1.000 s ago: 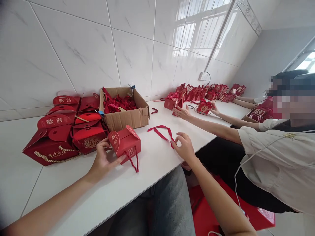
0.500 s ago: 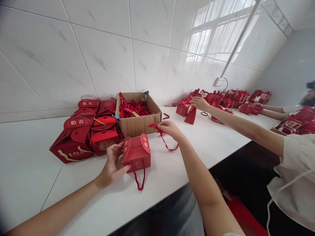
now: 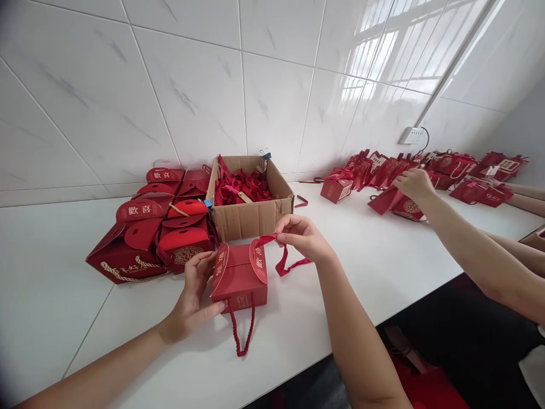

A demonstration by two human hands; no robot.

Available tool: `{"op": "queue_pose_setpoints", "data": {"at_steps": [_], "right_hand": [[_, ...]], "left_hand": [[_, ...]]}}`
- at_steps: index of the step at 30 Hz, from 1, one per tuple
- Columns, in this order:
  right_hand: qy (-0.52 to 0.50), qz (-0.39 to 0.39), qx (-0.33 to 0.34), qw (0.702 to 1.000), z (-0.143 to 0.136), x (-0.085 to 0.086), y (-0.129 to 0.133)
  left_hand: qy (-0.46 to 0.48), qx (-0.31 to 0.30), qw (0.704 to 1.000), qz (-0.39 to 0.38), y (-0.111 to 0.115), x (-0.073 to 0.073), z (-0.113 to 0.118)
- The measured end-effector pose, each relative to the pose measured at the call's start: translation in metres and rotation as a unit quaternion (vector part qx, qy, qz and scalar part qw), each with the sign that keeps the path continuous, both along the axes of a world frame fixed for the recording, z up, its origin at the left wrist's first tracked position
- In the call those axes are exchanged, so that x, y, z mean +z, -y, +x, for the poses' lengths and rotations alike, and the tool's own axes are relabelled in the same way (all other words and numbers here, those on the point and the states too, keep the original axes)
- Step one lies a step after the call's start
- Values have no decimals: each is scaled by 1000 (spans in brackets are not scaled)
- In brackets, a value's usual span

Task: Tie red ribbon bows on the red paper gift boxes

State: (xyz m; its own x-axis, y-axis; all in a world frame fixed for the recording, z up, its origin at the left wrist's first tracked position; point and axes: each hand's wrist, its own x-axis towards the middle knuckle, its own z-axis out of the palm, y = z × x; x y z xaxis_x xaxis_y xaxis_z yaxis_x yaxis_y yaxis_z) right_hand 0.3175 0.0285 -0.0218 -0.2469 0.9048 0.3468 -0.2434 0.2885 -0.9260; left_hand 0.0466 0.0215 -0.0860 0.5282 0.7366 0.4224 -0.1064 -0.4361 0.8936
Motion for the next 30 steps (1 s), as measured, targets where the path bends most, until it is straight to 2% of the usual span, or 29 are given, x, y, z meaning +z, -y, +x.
{"op": "queue_pose_setpoints", "data": {"at_steps": [5, 9, 17, 25, 30], "right_hand": [[33, 11, 40, 999, 9, -1, 0], [90, -13, 74, 993, 10, -1, 3], [168, -27, 100, 980, 20, 2, 7], [165, -80, 99, 978, 15, 4, 6], [123, -102, 106, 982, 14, 2, 5]], "left_hand": [[0, -2, 1000, 10, 0, -1, 0], [1, -4, 1000, 10, 0, 0, 1], [-6, -1, 1000, 14, 2, 2, 0], [-11, -2, 1000, 15, 2, 4, 0], [-12, -7, 1000, 17, 3, 2, 0]]}}
